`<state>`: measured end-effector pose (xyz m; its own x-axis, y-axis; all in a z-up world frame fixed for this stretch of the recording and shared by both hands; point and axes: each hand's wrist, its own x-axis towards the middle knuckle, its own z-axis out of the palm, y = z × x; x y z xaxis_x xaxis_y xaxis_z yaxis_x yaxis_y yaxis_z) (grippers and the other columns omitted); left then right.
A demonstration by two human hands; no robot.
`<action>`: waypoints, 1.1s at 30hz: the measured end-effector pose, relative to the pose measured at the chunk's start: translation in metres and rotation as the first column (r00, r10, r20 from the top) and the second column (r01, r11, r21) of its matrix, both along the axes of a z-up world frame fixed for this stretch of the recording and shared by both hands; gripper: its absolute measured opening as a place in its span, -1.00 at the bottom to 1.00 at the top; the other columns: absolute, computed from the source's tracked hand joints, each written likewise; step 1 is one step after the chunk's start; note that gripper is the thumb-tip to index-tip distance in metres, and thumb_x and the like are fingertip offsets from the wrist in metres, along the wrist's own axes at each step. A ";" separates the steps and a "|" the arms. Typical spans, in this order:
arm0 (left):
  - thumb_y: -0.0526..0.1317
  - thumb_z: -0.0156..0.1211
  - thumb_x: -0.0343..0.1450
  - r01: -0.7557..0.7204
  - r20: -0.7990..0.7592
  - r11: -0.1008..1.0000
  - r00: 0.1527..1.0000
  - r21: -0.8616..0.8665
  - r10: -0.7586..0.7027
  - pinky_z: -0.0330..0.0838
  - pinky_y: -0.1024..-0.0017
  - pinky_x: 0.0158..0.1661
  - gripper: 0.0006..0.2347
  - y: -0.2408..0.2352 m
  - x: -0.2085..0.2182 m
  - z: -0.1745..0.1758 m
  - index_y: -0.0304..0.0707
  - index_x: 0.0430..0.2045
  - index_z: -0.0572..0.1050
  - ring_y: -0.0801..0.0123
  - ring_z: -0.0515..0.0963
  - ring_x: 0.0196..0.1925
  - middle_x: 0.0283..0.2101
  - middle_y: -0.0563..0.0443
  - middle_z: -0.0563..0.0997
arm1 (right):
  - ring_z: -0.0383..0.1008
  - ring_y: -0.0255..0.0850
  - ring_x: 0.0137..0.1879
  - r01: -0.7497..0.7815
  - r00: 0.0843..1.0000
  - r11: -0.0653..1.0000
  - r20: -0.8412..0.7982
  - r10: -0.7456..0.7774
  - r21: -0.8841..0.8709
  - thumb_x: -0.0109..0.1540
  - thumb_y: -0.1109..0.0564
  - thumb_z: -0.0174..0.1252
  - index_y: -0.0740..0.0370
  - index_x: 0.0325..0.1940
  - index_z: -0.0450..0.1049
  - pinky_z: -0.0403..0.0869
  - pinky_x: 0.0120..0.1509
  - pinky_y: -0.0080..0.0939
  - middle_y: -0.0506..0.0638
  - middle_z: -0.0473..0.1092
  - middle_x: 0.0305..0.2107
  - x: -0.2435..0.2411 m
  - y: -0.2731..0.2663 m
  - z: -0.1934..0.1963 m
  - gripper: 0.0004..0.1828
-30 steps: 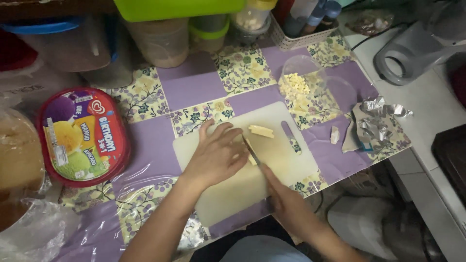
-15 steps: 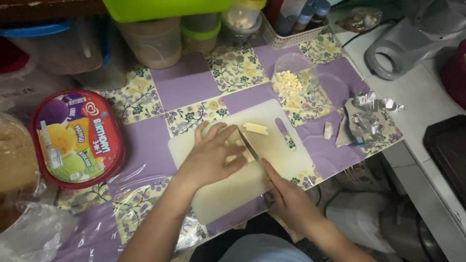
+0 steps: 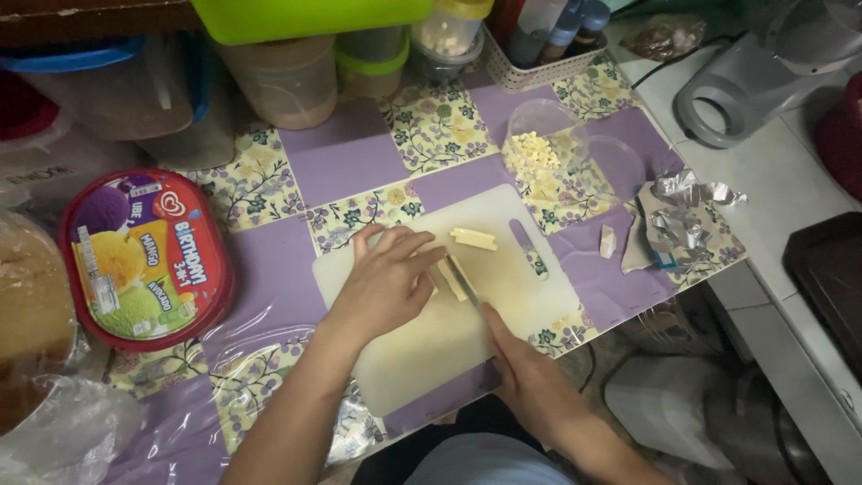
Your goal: Dicing a block of cheese into small cubes on a cutting board.
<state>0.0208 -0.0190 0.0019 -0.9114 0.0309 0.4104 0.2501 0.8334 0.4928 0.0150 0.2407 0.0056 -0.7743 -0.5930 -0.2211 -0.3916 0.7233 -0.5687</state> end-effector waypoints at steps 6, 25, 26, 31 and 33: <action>-0.26 0.13 0.29 0.017 0.037 1.000 0.999 -0.022 -0.016 -0.11 0.03 0.31 -0.69 0.000 0.000 -0.003 -0.21 -0.11 0.64 0.17 0.38 0.20 0.11 -0.12 0.55 | 0.61 -0.01 0.09 0.047 0.992 0.990 0.109 -0.062 0.135 0.30 0.05 0.00 -0.19 0.58 0.00 0.53 0.04 -0.02 0.06 0.50 0.11 -0.002 0.002 -0.002 -0.25; -0.13 0.23 0.25 0.038 0.100 0.997 0.995 -0.072 -0.031 -0.15 -0.14 0.32 -0.82 0.005 0.002 0.003 -0.08 -0.44 0.74 -0.01 0.34 0.23 0.13 -0.13 0.51 | 0.44 -0.36 -0.25 0.213 0.941 0.959 0.304 -0.149 -0.186 0.35 0.10 -0.01 -0.14 0.53 0.24 0.41 -0.13 -0.41 -0.21 0.56 -0.18 -0.016 0.014 -0.017 -0.39; -0.13 0.22 0.25 0.036 0.096 0.997 0.995 -0.067 -0.029 -0.15 -0.14 0.32 -0.81 0.005 0.002 0.003 -0.09 -0.44 0.74 0.00 0.35 0.22 0.15 -0.16 0.51 | 0.54 -0.33 -0.21 0.180 0.957 0.979 0.250 -0.150 -0.100 0.35 0.04 -0.07 -0.19 0.55 0.14 0.47 -0.10 -0.35 -0.21 0.58 -0.10 -0.015 0.011 -0.010 -0.37; -0.13 0.21 0.30 0.046 0.120 0.998 0.992 -0.034 -0.042 -0.16 -0.05 0.32 -0.80 0.004 0.002 0.005 -0.11 -0.37 0.74 0.13 0.35 0.21 0.13 -0.11 0.51 | 0.67 -0.08 -0.04 0.063 0.968 0.961 0.217 -0.124 0.270 0.39 -0.02 -0.22 -0.41 0.63 -0.15 0.58 0.03 -0.03 0.06 0.55 0.01 -0.004 -0.014 0.031 -0.29; -0.16 0.17 0.33 0.012 0.002 0.999 1.000 -0.041 -0.012 -0.11 0.03 0.32 -0.81 0.003 0.001 0.003 -0.15 -0.38 0.71 0.21 0.42 0.17 0.06 -0.02 0.58 | 0.62 -0.07 0.11 0.019 1.000 0.999 0.022 -0.020 0.039 0.32 0.07 -0.09 -0.19 0.56 0.05 0.54 0.06 -0.08 -0.05 0.48 0.20 -0.001 -0.004 0.007 -0.31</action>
<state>0.0223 -0.0159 0.0053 -0.9115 0.0591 0.4070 0.2597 0.8500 0.4583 0.0143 0.2363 0.0123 -0.7804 -0.5683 -0.2606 -0.3645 0.7523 -0.5488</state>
